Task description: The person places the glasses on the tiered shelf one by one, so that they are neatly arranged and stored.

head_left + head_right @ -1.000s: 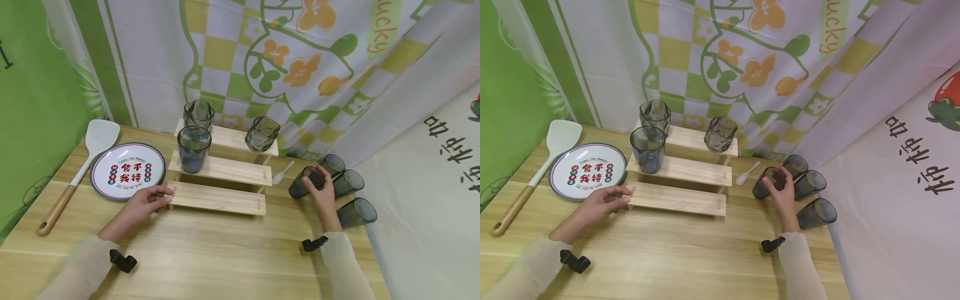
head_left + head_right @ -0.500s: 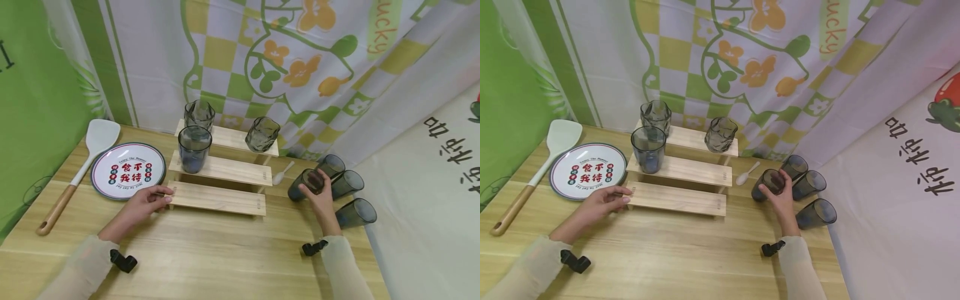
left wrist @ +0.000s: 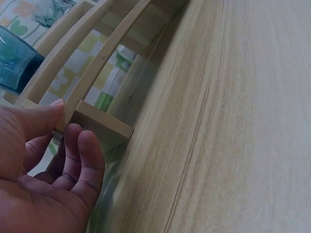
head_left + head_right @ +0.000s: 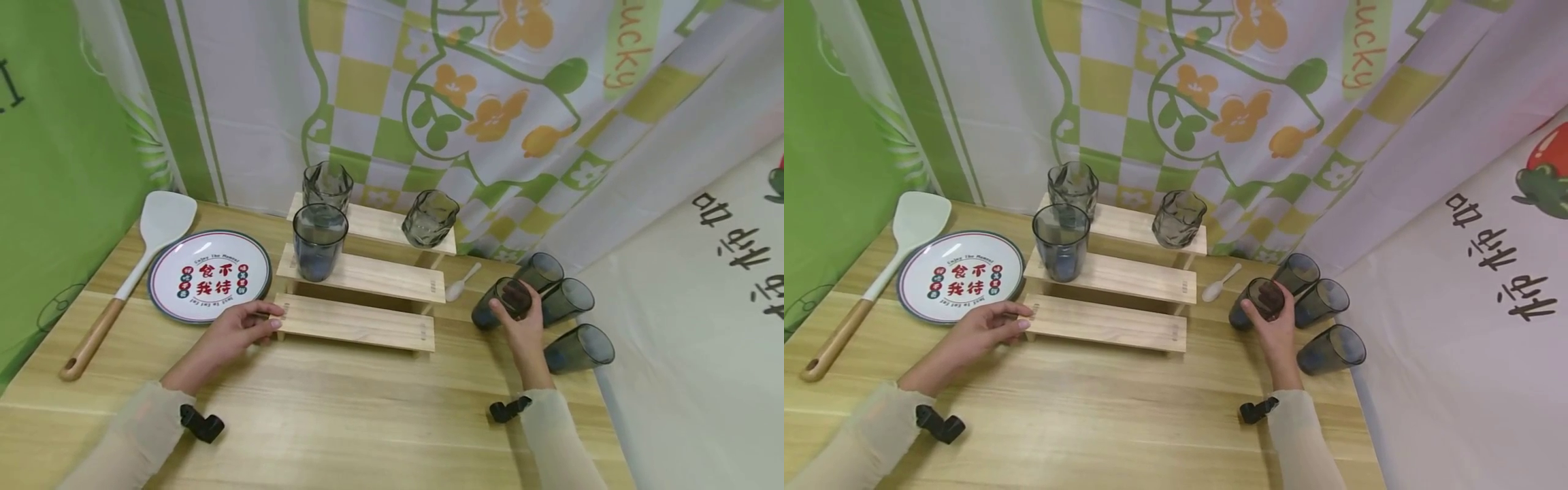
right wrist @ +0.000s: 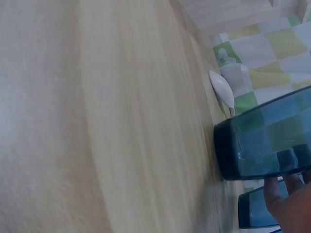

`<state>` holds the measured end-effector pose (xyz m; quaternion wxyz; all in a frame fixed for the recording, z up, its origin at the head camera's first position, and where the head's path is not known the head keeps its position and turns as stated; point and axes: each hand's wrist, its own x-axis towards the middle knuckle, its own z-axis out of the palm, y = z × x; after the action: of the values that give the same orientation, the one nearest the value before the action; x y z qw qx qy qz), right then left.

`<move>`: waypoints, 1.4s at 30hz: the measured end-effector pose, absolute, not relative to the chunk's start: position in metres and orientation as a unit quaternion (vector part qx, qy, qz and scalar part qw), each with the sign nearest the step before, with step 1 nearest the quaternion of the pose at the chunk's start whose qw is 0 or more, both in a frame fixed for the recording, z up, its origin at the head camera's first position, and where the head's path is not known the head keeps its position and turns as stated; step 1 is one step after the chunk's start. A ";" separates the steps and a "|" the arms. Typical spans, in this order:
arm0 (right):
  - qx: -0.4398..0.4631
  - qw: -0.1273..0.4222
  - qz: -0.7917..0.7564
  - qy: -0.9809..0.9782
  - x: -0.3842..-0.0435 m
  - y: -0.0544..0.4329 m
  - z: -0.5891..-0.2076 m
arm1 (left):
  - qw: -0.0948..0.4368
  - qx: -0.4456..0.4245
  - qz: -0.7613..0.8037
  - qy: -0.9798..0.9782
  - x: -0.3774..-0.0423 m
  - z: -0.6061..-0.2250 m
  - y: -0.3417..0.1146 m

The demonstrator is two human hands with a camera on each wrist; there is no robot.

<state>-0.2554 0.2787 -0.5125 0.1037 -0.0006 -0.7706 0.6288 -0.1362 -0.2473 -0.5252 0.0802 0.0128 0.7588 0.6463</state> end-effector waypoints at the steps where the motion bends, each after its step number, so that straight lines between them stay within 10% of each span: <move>1: -0.002 0.110 0.630 -0.769 -0.255 0.278 -0.513 | 0.080 0.014 0.646 0.759 -0.136 -0.525 -0.247; 26: 0.201 0.119 0.663 -0.711 -0.224 0.156 -0.401 | 0.077 0.004 0.647 0.759 -0.136 -0.523 -0.254; 42: 0.181 0.149 0.679 -0.696 -0.233 0.093 -0.414 | 0.084 0.003 0.654 0.752 -0.136 -0.527 -0.248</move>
<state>-0.2327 0.0929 -0.4138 0.1487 0.1812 -0.6958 0.6789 -0.1364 -0.2480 -0.5271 0.0835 0.0032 0.7522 0.6536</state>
